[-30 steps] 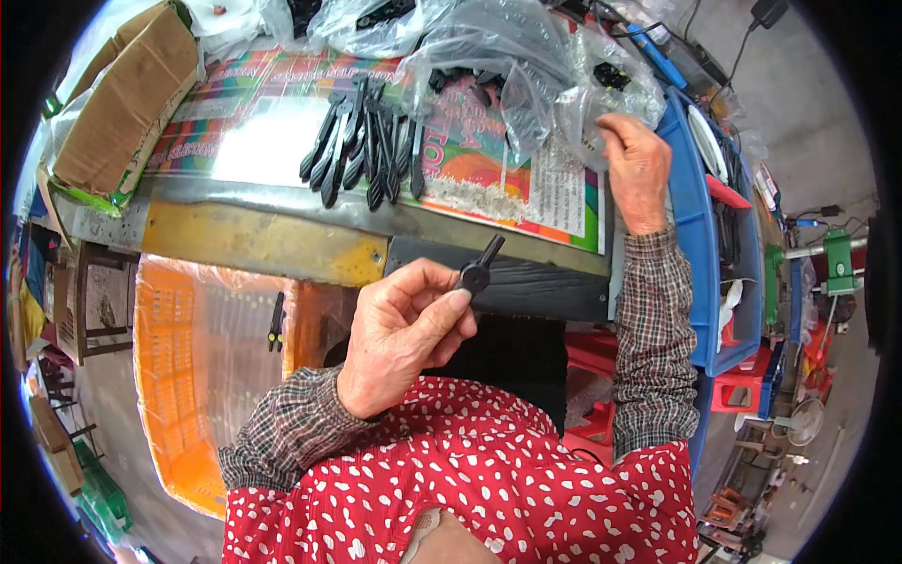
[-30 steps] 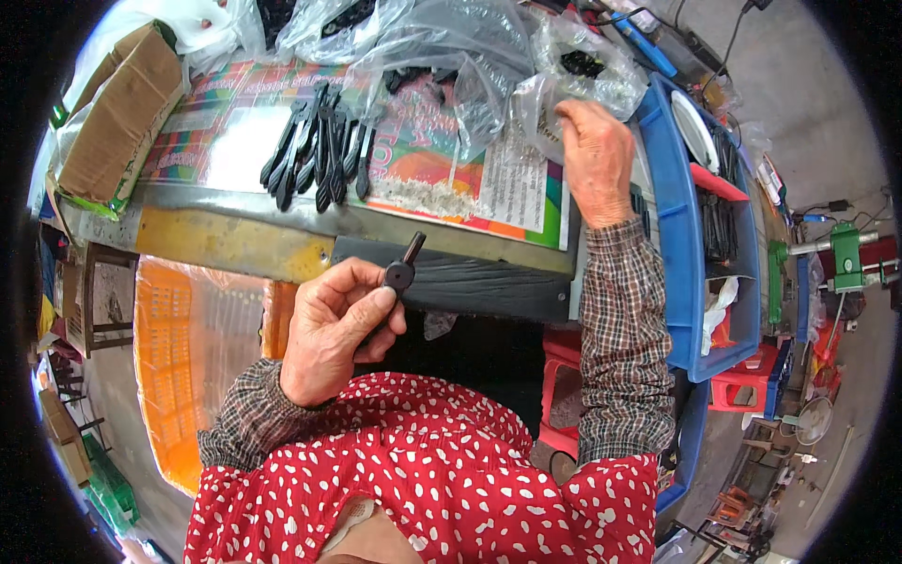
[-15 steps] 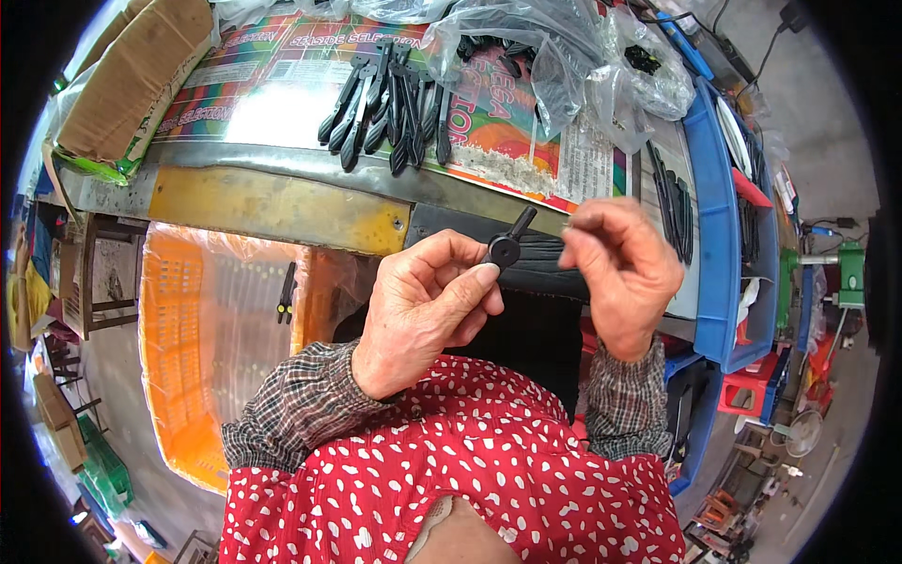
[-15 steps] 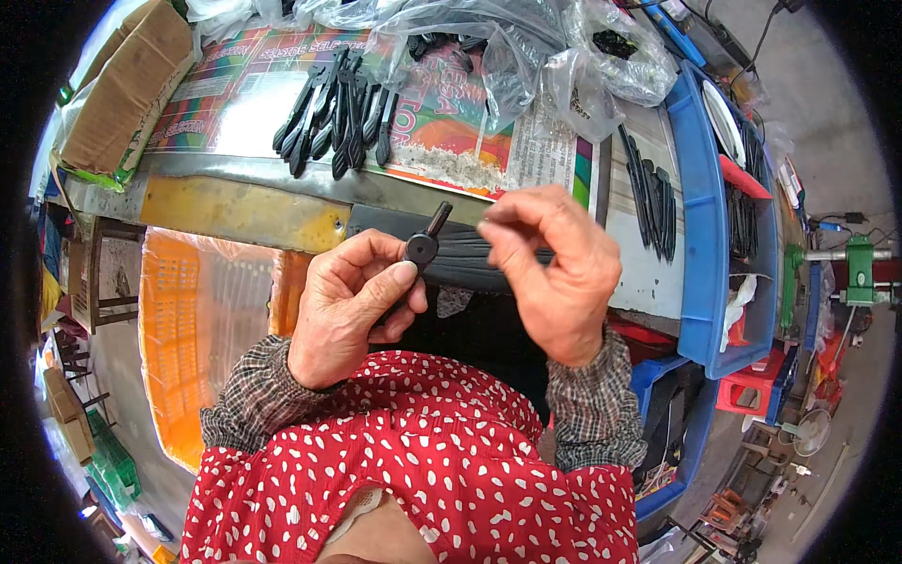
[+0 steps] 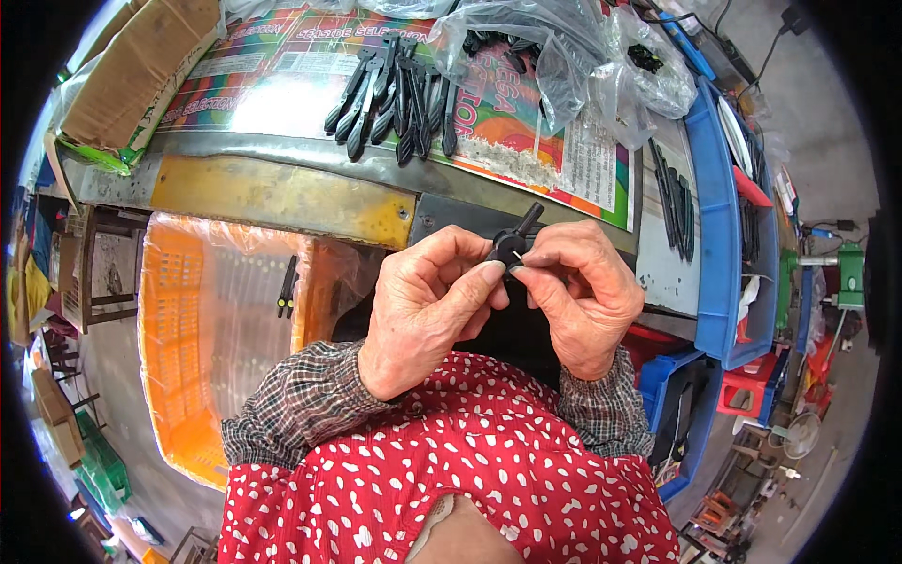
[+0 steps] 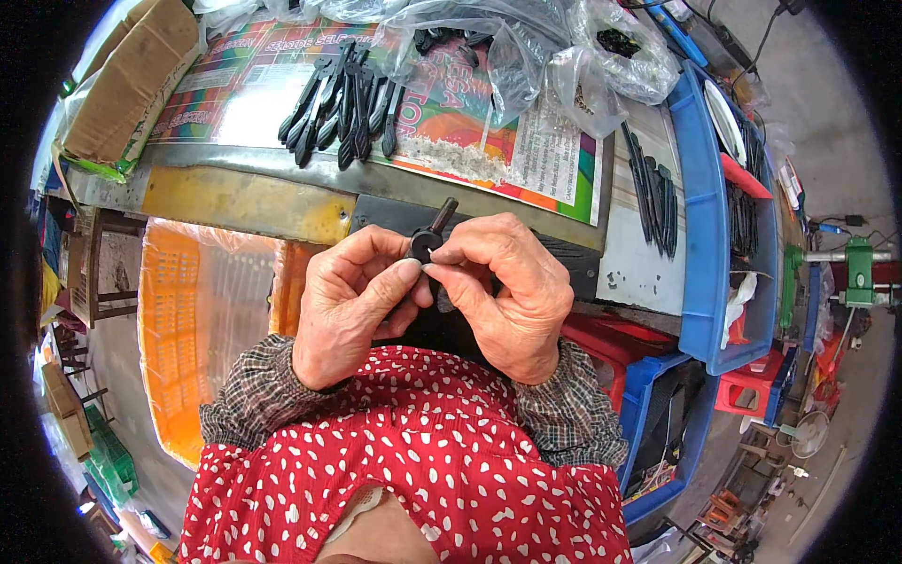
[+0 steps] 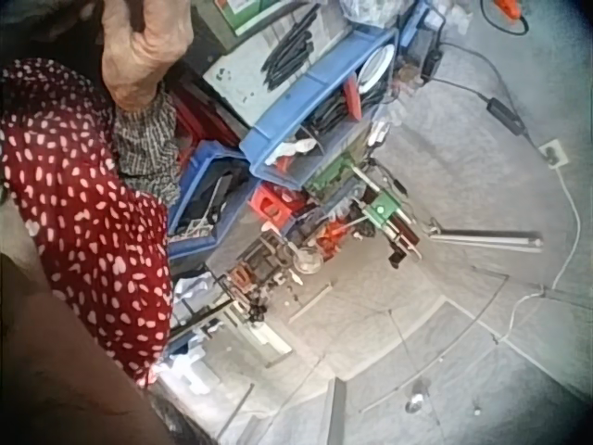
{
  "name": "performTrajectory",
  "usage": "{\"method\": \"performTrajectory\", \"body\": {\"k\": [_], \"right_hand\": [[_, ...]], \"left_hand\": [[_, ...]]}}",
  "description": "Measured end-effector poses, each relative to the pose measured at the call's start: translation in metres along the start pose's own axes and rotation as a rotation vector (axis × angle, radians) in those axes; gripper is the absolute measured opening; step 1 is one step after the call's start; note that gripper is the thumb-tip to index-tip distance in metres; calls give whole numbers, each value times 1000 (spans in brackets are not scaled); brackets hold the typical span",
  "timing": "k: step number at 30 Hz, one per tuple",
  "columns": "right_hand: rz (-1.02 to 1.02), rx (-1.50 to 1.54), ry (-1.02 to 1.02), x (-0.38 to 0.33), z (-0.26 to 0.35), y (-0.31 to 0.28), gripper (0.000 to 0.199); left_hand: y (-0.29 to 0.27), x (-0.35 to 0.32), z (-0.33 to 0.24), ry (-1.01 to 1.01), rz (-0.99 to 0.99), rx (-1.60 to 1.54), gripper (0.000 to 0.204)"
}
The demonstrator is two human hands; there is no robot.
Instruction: The person assembles small black plastic components by hand, taking them from bins and fitting them together.
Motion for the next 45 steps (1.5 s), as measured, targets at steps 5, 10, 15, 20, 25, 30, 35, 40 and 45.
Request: {"method": "performTrajectory", "body": {"k": [5,10,15,20,25,30,35,40,45], "right_hand": [[-29,-50,-24,0,5,2,19],[-58,-62,-39,-1,5,5,19],[-68,-79,-61,-1,3,8,20],[-81,-20,-48,0,-2,10,18],[-86,71,-24,1,-10,14,16],[-59,444,223,2,-28,23,20],[47,586,324,7,-30,23,26],[128,578,340,4,-35,30,22],[32,485,381,4,-32,29,12]], "left_hand": [[-1,-2,-2,26,-6,47,12],[-3,-3,-6,70,-23,106,12],[-6,-6,-10,153,-95,243,13],[-7,-7,-14,197,-140,325,14],[-9,-8,-15,258,-166,408,14],[-9,-8,-17,237,-158,369,12],[-1,-6,-18,163,-57,181,10],[-4,-6,-15,162,-58,162,11],[-4,-5,-15,184,-61,210,12]]}}
Point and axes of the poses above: each hand's wrist, its own x-axis towards the middle knuckle, its own y-axis out of the palm, z = x × y, the point moved 9 cm from there along x, towards the middle knuckle, and after that the axes turned 11 degrees about z, right-handed, at the moved point
